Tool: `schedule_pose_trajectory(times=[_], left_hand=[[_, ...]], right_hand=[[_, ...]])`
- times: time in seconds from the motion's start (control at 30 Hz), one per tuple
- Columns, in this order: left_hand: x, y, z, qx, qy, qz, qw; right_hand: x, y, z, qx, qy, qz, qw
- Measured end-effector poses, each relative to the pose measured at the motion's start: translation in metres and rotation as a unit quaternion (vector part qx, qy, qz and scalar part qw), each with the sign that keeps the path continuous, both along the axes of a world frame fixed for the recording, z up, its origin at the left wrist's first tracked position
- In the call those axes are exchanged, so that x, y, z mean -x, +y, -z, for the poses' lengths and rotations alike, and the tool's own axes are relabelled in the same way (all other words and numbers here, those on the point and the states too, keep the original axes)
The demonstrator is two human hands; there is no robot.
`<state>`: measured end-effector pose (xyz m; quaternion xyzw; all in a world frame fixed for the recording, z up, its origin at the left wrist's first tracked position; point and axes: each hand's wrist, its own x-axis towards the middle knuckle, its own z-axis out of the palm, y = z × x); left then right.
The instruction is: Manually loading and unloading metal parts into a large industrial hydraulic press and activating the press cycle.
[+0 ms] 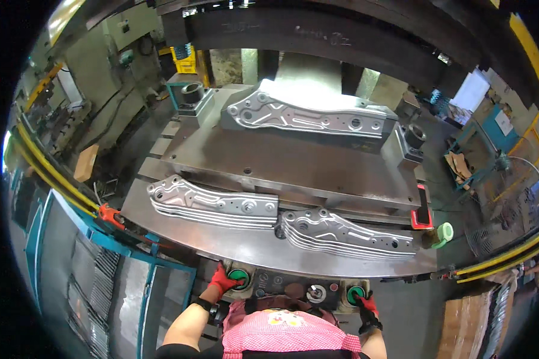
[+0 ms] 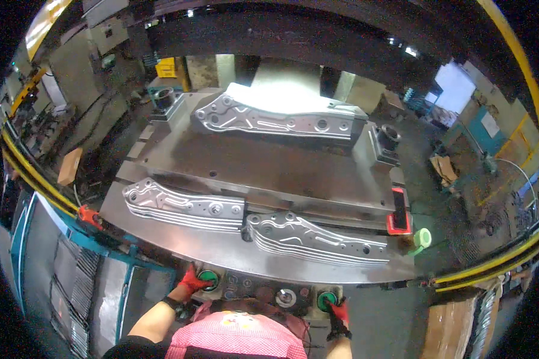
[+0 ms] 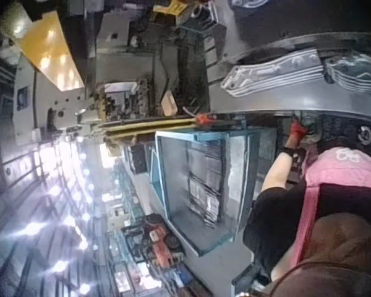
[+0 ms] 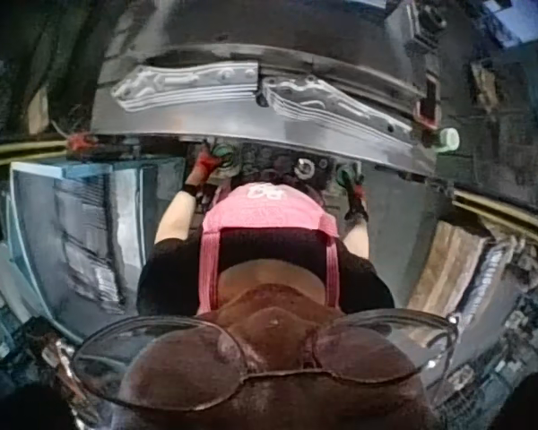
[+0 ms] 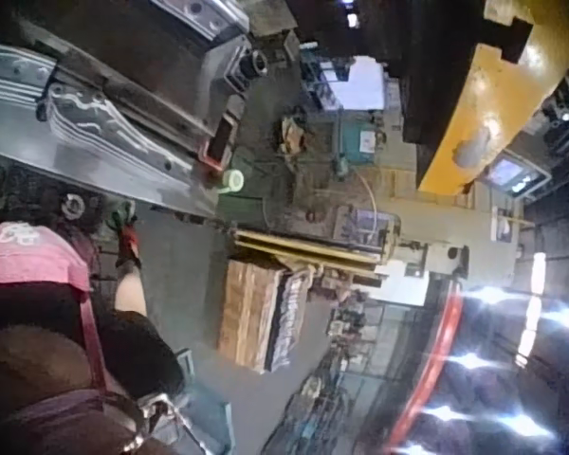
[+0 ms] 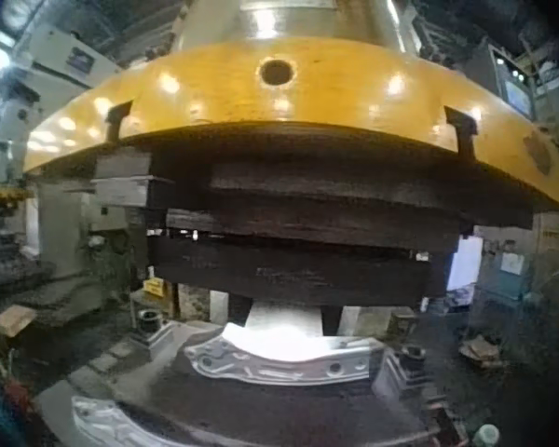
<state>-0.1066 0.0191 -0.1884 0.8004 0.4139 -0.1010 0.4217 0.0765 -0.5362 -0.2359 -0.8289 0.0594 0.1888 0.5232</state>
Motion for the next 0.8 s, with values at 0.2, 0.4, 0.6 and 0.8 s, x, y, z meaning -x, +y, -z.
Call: schedule_pose_trajectory(times=[0.2, 0.4, 0.6, 0.8], left_hand=[[-0.023, -0.013, -0.024, -0.002, 0.020, -0.006, 1.000], [-0.005, -0.004, -0.004, -0.011, 0.000, -0.018, 1.000], [0.006, 0.011, 0.043, 0.036, -0.070, -0.041, 0.996], [-0.012, 0.003, 0.026, 0.020, -0.030, -0.013, 0.999]], right_hand=[[-0.015, -0.042, 0.093, 0.126, -0.053, 0.098, 0.986], [-0.015, -0.013, 0.055, 0.076, 0.076, 0.084, 0.991], [-0.013, 0.010, 0.025, 0.215, 0.034, 0.092, 0.972], [-0.011, -0.011, 0.043, 0.065, -0.034, 0.102, 0.992]])
